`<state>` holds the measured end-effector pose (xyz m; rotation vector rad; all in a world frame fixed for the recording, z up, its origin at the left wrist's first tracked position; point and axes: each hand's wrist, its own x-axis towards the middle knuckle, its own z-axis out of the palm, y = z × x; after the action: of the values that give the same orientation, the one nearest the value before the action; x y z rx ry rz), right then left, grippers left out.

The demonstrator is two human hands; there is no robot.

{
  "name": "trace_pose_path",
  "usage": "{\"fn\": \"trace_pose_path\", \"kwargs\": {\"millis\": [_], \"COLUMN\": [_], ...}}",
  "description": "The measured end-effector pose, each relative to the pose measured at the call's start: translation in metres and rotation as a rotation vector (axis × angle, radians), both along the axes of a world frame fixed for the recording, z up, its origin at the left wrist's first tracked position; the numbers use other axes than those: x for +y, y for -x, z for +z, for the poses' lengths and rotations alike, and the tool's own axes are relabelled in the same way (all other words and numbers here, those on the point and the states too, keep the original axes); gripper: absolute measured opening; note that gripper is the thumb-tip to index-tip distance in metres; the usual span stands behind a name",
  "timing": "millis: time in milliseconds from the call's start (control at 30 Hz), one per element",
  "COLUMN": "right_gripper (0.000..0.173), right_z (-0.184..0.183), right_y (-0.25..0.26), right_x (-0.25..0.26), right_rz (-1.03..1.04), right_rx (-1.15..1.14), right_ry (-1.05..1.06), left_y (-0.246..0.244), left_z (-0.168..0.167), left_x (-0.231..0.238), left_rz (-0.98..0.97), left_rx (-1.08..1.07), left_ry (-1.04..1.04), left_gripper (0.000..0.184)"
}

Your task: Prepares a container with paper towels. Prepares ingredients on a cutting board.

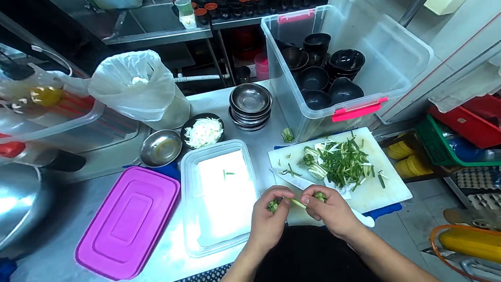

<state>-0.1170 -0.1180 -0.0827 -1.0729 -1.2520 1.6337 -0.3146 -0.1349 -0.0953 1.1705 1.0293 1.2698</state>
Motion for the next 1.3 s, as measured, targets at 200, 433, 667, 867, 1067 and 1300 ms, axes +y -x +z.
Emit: {"fn": "trace_pose_path", "kwargs": {"millis": [200,433,667,867,1067,1300], "right_gripper": [0.018,0.011,0.023,0.018,0.024,0.025], "right_z": [0.002,0.036,-0.040,-0.042,-0.038,-0.009], "right_y": [0.002,-0.006,-0.018,-0.019,-0.026,-0.006], "right_x": [0.001,0.001,0.047,0.031,0.045,0.014], "right_rz": [0.015,-0.264,-0.159,-0.328,0.022,0.111], "right_rx": [0.168,-0.055,-0.828,-0.677,-0.934,-0.452], "right_ry": [0.158,-0.368,-0.348,-0.282,-0.173,-0.111], "left_y": [0.003,0.008,0.004,0.016,0.011,0.006], "left_z": [-0.002,-0.009,-0.010,-0.014,-0.013,-0.003], "left_x": [0.001,0.002,0.003,-0.001,0.003,0.006], "left_rz": [-0.033,-0.027,0.010,0.011,-0.006,0.033], "left_rx": [-0.052,-0.218,-0.399,-0.300,-0.207,-0.033], "left_ry": [-0.069,0.001,0.107,0.035,0.110,0.176], "left_gripper": [0.016,0.013,0.016,0.020,0.017,0.016]}}
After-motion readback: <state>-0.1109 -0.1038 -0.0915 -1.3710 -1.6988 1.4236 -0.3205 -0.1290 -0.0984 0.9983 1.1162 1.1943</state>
